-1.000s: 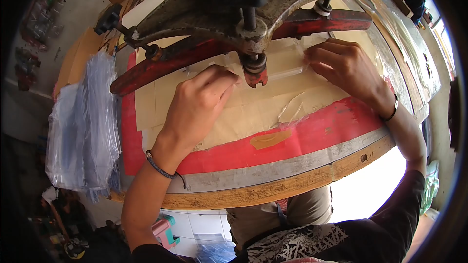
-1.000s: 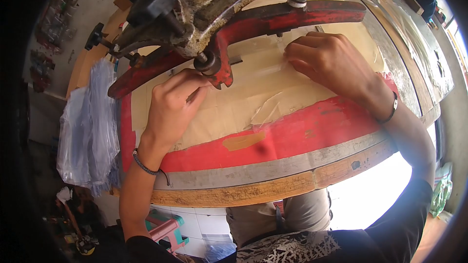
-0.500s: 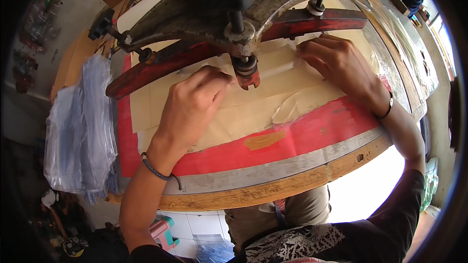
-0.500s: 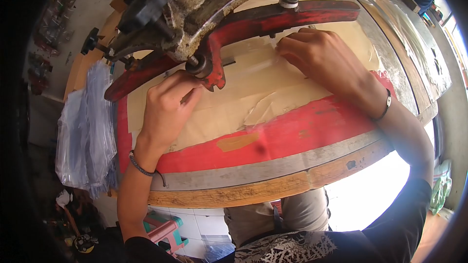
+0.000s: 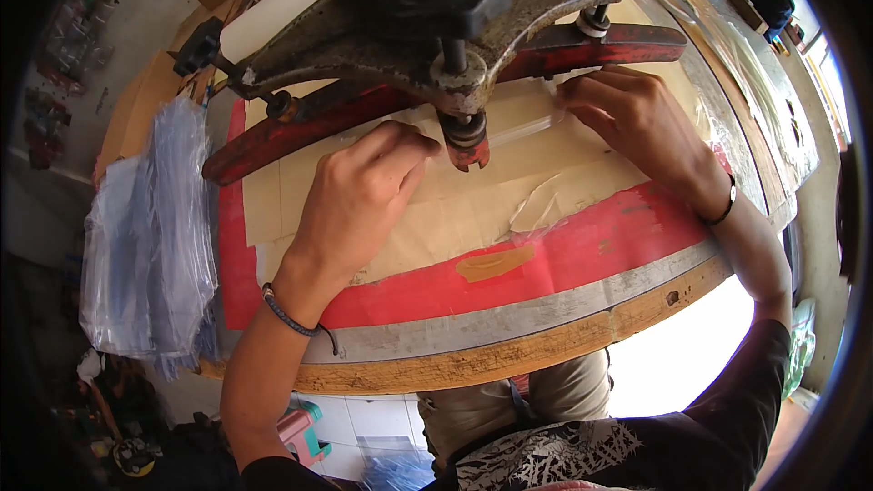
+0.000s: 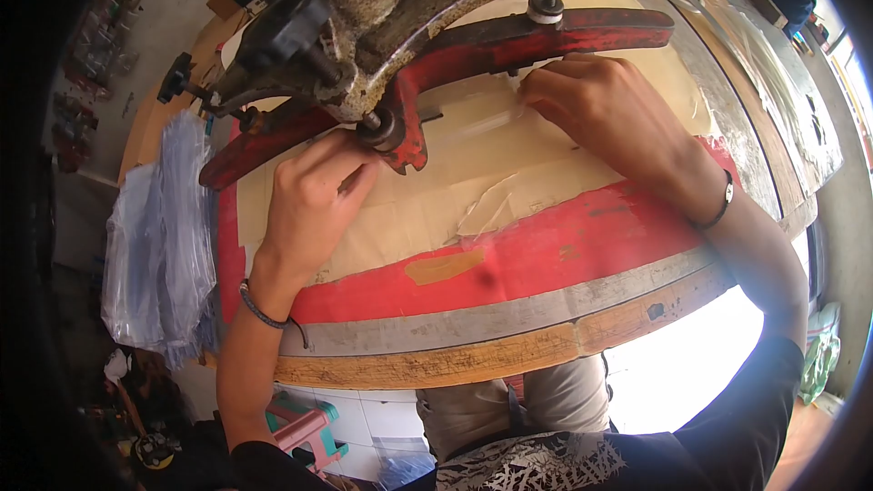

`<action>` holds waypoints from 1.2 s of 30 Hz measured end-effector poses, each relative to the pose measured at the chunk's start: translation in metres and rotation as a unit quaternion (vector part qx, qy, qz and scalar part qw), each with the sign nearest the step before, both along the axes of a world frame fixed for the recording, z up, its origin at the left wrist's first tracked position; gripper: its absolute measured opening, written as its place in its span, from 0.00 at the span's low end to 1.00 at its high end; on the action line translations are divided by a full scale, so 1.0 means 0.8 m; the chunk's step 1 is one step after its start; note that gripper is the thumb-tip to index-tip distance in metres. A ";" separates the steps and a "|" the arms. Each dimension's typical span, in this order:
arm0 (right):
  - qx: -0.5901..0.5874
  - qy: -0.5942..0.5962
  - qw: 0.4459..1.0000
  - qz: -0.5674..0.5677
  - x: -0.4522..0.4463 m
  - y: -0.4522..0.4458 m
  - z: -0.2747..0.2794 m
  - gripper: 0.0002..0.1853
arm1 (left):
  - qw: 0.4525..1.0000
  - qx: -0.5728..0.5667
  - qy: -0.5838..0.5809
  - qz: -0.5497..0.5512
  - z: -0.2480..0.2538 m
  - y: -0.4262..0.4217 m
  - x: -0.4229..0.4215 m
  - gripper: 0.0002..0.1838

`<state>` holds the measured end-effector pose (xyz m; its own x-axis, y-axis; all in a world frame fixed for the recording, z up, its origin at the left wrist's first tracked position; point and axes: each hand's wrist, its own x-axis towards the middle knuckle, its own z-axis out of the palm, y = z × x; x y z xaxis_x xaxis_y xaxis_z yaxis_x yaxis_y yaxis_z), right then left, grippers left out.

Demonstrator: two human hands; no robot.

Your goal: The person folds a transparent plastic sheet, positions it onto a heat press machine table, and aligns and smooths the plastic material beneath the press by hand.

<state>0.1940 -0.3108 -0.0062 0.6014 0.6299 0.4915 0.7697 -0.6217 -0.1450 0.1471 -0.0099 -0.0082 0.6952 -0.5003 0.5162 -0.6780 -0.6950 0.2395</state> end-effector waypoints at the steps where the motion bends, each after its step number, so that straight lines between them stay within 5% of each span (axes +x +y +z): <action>1: -0.001 -0.002 1.000 0.001 0.000 0.000 0.000 0.05 | 1.000 0.000 -0.001 0.001 0.000 0.000 0.000 0.09; 15: -0.035 -0.015 0.999 0.033 -0.002 -0.003 0.007 0.04 | 1.000 -0.013 0.017 -0.021 0.004 0.009 0.002 0.04; 25: -0.049 0.117 0.982 0.141 -0.026 0.001 0.031 0.06 | 0.991 0.032 0.117 0.057 0.025 0.021 -0.004 0.09; 33: -0.068 0.167 0.982 0.055 -0.028 0.004 0.041 0.09 | 1.000 0.015 -0.002 0.009 -0.004 0.013 0.006 0.10; 36: -0.078 0.186 0.979 0.006 -0.029 0.003 0.049 0.13 | 0.998 0.037 0.035 0.040 0.000 0.010 0.004 0.08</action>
<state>0.1708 -0.3086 0.0329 0.7131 0.6875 0.1373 0.6888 -0.6506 -0.3200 0.1505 -0.0017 -0.0083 0.7672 -0.4766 0.4293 -0.6034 -0.7633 0.2309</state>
